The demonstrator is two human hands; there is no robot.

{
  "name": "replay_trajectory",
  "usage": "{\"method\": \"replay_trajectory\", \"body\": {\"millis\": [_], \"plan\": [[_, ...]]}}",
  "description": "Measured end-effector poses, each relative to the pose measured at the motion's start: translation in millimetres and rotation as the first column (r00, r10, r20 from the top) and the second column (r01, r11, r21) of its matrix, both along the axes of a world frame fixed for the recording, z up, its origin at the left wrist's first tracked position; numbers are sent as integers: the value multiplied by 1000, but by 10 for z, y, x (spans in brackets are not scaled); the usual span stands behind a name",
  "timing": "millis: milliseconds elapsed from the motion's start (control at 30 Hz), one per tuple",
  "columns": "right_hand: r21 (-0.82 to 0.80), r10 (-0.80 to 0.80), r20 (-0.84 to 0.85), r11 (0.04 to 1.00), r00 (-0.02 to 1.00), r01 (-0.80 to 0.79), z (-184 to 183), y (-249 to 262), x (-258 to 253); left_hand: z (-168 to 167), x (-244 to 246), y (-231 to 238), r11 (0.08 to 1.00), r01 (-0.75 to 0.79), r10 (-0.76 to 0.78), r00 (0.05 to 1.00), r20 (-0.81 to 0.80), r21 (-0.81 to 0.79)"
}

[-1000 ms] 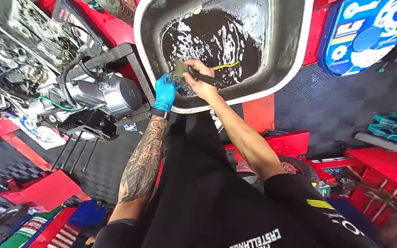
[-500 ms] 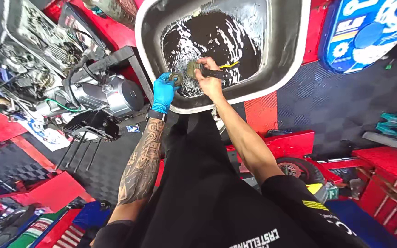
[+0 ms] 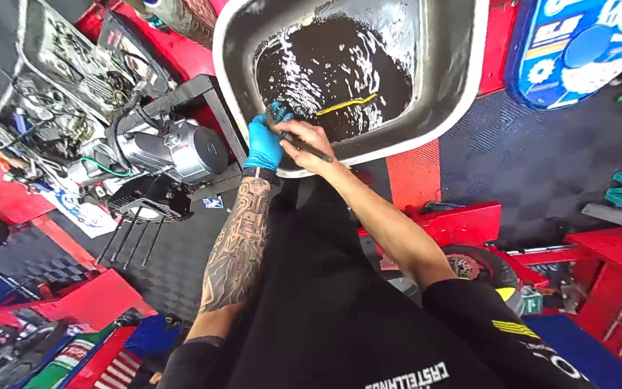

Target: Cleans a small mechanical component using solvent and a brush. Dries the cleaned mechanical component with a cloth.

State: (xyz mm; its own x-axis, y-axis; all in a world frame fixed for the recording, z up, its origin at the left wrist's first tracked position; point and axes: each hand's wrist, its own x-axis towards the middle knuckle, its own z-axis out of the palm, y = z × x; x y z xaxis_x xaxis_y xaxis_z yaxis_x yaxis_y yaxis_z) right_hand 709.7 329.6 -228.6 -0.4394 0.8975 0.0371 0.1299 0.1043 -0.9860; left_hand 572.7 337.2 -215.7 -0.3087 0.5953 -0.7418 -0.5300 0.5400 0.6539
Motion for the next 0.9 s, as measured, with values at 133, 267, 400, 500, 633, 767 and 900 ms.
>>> {"method": "replay_trajectory", "body": {"millis": [133, 267, 400, 500, 633, 767, 900], "plan": [[221, 170, 66, 958, 983, -181, -65, 67, 86, 50, -78, 16, 990, -135, 143, 967, 211, -52], [190, 5, 146, 981, 989, -33, 69, 158, 91, 7, -73, -80, 986, 63, -34, 983, 181, -155], [136, -48, 14, 990, 999, 45, 50, 27, -15, 36, -41, -58, 995, 59, -35, 965, 262, -86], [168, 83, 138, 980, 987, -106, -93, 125, 158, -49, -83, -74, 981, 92, -53, 974, 220, -171], [63, -122, 185, 992, 975, 112, 133, 237, 169, -39, -25, -98, 983, 92, -60, 979, 196, -161], [6, -65, 56, 998, 996, 65, 11, 85, 105, -23, -42, -28, 993, 119, -115, 974, 193, -9], [21, -104, 203, 995, 974, 102, 130, 256, 209, 10, -91, -39, 991, 128, -123, 983, 136, -33]]}}
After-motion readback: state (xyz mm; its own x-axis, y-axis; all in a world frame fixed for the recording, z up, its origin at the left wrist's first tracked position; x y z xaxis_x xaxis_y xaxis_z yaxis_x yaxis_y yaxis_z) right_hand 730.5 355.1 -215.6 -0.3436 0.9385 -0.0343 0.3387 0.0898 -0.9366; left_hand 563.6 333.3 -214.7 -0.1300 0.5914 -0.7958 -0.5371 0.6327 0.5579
